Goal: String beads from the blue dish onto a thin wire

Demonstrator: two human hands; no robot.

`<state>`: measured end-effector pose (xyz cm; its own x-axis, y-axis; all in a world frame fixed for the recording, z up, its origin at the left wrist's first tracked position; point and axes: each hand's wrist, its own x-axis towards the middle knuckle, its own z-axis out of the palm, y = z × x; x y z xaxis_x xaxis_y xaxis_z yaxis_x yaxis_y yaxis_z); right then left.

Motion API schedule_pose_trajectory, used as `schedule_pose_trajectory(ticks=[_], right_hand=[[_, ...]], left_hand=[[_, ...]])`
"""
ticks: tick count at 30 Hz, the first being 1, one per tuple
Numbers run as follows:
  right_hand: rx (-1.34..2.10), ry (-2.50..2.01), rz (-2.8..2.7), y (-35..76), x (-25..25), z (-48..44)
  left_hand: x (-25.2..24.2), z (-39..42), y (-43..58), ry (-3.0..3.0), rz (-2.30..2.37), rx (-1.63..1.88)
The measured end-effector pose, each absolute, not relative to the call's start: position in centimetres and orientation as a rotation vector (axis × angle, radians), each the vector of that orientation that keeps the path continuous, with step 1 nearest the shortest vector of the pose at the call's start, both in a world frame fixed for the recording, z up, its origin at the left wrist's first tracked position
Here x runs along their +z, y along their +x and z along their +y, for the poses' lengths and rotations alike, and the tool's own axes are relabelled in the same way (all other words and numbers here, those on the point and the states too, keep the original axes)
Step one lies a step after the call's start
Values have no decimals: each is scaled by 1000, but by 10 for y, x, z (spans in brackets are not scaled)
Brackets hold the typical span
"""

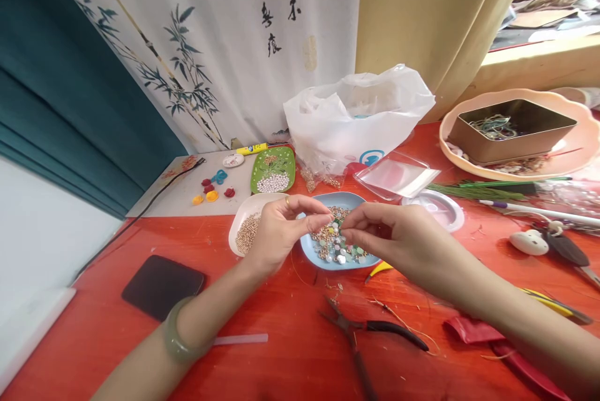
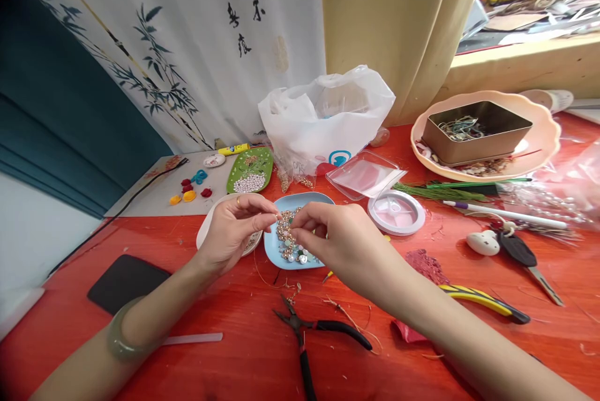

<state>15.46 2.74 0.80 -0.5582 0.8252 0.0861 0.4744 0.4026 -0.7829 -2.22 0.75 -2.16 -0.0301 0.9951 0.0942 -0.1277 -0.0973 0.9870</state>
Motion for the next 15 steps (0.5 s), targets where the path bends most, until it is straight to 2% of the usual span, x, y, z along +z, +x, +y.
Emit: schedule_pose_trajectory(ticks=[7, 15], right_hand=[[1356, -1034, -2027, 160, 0, 35], [1244, -977, -1974, 163, -1, 39]], left_hand=[[-22, 9, -25, 1325, 1137, 1194], [-21, 18, -37, 1793, 1509, 873]])
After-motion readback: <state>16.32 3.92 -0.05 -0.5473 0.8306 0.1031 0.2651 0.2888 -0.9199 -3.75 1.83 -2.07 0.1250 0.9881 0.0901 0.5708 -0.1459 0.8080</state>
